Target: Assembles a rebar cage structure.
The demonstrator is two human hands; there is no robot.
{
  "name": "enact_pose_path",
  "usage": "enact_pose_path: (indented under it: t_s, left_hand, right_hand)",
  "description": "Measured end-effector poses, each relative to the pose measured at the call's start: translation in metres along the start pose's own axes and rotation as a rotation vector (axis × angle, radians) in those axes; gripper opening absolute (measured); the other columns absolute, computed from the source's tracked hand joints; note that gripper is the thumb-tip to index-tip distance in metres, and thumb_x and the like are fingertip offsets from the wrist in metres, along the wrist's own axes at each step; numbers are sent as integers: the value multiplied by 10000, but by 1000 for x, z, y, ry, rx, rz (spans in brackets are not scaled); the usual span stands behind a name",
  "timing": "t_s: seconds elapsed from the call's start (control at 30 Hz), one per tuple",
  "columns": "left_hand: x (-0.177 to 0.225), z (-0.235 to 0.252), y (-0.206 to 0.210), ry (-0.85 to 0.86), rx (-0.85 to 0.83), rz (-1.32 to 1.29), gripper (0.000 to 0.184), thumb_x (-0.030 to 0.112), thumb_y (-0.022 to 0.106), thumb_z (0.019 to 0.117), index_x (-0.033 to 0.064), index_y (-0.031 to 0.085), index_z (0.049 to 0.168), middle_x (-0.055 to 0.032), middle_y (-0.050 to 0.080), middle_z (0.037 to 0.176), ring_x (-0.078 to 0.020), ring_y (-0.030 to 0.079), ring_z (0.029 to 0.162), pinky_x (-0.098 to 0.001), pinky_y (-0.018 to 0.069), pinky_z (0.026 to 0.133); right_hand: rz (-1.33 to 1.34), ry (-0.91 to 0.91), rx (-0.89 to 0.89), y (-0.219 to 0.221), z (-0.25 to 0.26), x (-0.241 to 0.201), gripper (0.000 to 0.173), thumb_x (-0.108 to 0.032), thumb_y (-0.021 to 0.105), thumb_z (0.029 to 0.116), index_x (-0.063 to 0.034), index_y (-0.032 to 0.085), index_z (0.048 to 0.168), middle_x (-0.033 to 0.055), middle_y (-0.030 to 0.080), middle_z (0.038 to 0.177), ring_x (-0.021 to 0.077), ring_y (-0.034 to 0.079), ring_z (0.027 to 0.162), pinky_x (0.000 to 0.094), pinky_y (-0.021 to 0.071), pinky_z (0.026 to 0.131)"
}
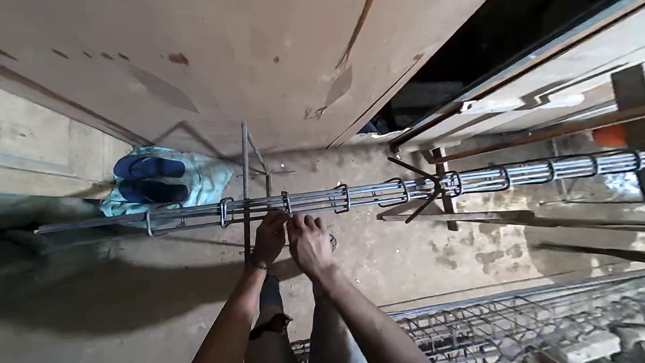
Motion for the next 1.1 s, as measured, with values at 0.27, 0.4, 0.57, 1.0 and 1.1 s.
enact_pose_path:
  t_s: [0.27, 0.4, 0.57, 1.0, 1.1]
  left_hand:
    - [5, 6, 15, -148, 156, -71, 421, 130, 813, 849, -37, 642, 1195, -73, 757, 994, -140, 735, 956, -328, 599, 916]
    - [1, 2, 21, -114, 168, -75, 339, 108, 787, 879, -41, 654, 1152, -97, 750, 1007, -166, 731, 978, -339, 599, 921]
    - [8, -3, 16, -130, 111, 46, 311, 127, 718, 933, -64, 687, 1177, -198, 731, 1117, -302, 716, 1071, -456, 575, 974]
    - [31, -11, 43, -70, 435, 281, 415, 236, 803, 880, -85, 665, 1103, -227, 724, 1013, -309, 718, 986, -412, 570, 946]
    - [26, -16, 46, -100, 421, 263, 484, 224, 807, 876, -111, 624, 1174, -240, 717, 1067, -315, 707, 1033, -419, 559, 973]
  right_hand:
    - [357, 380, -231, 19, 33, 70, 279, -353, 590, 1010, -124, 735, 1073, 121, 710, 1033, 315, 705, 941, 557, 573, 821]
    - [863, 535, -354, 43, -14, 56, 252, -299, 668, 962, -54, 726, 950, 61, 698, 806, 168, 664, 713, 395, 564, 688]
    - [1847, 914, -324, 33, -45, 24, 158, -124, 555, 1034, -8, 636, 1105, 30, 612, 733, 77, 522, 527, 233, 452, 469]
    - [491, 1048, 201, 27, -87, 350, 722, -115, 771, 870, 46, 447, 1495, 362, 404, 1505, 471, 515, 1315, 518, 476, 1074]
    - [512, 921, 173, 51, -84, 380, 361, -160, 664, 972, 44, 643, 1269, 272, 623, 1252, 358, 672, 1027, 507, 557, 922]
Point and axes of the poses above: each hand's wrist, its own z-axis towards the middle knuckle, its own y-axis out of the palm, x = y × z, the point moved 1 cm from there along z, towards the middle knuckle
